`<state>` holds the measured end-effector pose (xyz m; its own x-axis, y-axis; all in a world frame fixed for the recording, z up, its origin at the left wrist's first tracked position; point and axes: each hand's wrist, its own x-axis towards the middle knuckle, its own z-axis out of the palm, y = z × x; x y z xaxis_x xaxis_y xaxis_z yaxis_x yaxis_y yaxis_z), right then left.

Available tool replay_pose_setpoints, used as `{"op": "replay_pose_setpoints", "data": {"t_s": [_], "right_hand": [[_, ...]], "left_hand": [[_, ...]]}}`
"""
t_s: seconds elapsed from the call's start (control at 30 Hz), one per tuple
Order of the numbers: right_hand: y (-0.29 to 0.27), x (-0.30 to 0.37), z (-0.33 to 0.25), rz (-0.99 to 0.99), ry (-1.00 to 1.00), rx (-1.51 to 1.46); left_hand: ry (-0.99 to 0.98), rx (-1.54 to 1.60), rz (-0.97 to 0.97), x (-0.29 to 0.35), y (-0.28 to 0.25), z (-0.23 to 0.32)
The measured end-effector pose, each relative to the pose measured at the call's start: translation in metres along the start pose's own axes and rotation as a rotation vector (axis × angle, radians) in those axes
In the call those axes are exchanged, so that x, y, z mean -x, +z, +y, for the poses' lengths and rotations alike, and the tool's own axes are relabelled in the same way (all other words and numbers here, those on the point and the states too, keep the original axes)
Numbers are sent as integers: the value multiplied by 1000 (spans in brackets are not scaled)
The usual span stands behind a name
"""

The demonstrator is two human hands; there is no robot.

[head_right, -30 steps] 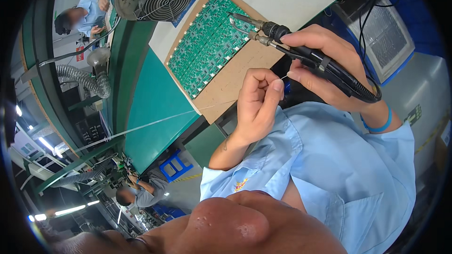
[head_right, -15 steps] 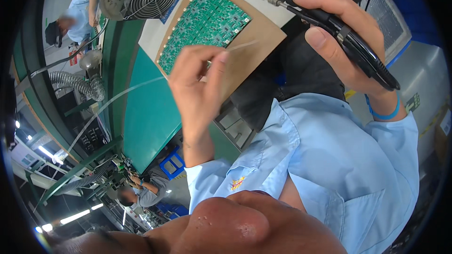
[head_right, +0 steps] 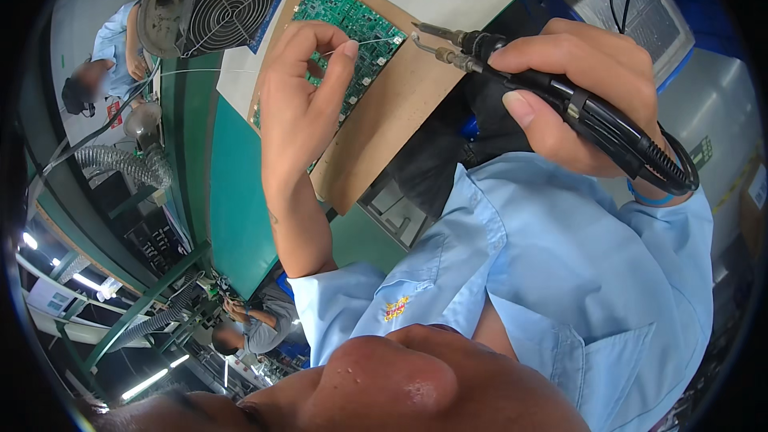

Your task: The person solders components onto a circuit board using a soldering iron and solder wire, places it onto the conveyor belt, positions a new circuit board on the wooden board, and solders components onto the new board.

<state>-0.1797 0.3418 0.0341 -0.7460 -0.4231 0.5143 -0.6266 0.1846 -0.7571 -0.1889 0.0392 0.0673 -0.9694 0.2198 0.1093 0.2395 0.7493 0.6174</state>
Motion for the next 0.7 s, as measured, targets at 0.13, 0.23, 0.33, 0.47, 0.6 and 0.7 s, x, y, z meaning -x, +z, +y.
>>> {"op": "replay_pose_setpoints", "data": {"t_s": [0.13,0.23,0.33,0.47,0.6,0.7], "right_hand": [[2,-1,2,-25,-5,-1],[4,-2,4,-31,1,-22],[6,-3,6,-35,9,-43],[7,-4,7,-32,7,-41],[6,-5,8,-39,-4,-38],[6,-5,9,-48,-3,-39]], "left_hand": [[-140,106,-67,1,4,2],[-206,120,-102,-1,2,4],[-274,127,-137,-2,1,5],[-196,150,-139,-3,1,4],[-209,162,-141,-5,2,4],[-221,163,-151,-7,1,5]]}}
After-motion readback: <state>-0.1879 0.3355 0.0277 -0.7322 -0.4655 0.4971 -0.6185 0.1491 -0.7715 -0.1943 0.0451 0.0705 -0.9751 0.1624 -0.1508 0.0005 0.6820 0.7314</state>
